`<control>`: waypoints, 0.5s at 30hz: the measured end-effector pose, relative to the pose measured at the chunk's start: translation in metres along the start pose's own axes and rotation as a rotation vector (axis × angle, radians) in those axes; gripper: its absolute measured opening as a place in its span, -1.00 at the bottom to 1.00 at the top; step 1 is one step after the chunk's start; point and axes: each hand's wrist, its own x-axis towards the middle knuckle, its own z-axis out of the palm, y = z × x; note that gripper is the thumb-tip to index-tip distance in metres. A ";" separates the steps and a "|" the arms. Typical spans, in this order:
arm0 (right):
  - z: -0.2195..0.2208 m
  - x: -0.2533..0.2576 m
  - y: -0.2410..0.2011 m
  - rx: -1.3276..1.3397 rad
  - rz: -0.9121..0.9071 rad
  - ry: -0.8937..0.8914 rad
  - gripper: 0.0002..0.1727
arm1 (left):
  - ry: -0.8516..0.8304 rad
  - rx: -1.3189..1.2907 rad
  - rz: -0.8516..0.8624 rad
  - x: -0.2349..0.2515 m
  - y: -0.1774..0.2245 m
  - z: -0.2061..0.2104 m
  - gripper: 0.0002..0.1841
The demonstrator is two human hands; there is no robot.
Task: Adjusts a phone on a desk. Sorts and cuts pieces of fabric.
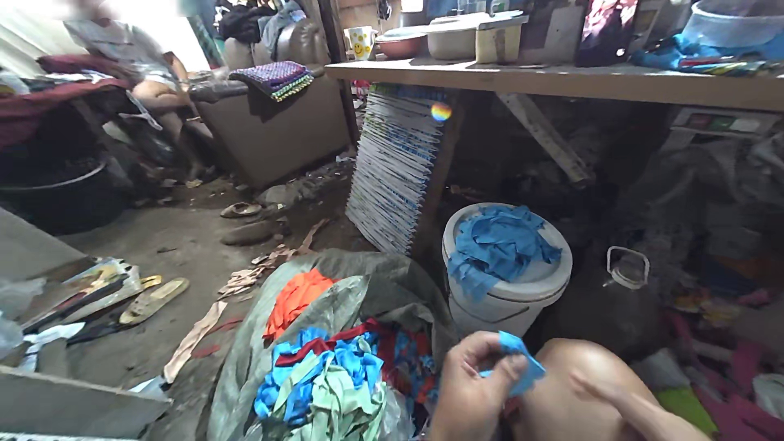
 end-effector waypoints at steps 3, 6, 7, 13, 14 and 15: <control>0.033 0.061 0.001 0.565 -0.113 0.013 -0.32 | 0.061 -0.126 0.074 -0.002 0.012 0.012 -0.87; 0.031 0.103 -0.018 0.771 -0.046 -0.100 -0.82 | 0.166 -0.097 0.243 0.008 0.013 -0.014 -0.81; 0.022 0.115 -0.025 0.813 -0.069 -0.127 -0.83 | 0.150 -0.061 0.279 0.012 0.010 -0.029 -0.59; -0.060 0.164 -0.090 0.981 -0.213 0.045 -0.74 | -0.256 0.106 0.014 0.020 -0.025 -0.045 -0.08; -0.073 0.172 -0.098 0.997 -0.223 0.105 -0.74 | -0.273 0.191 -0.049 0.022 -0.033 -0.044 -0.30; -0.089 0.179 -0.102 1.002 -0.241 0.147 -0.72 | -0.278 0.280 -0.123 0.024 -0.040 -0.045 -0.46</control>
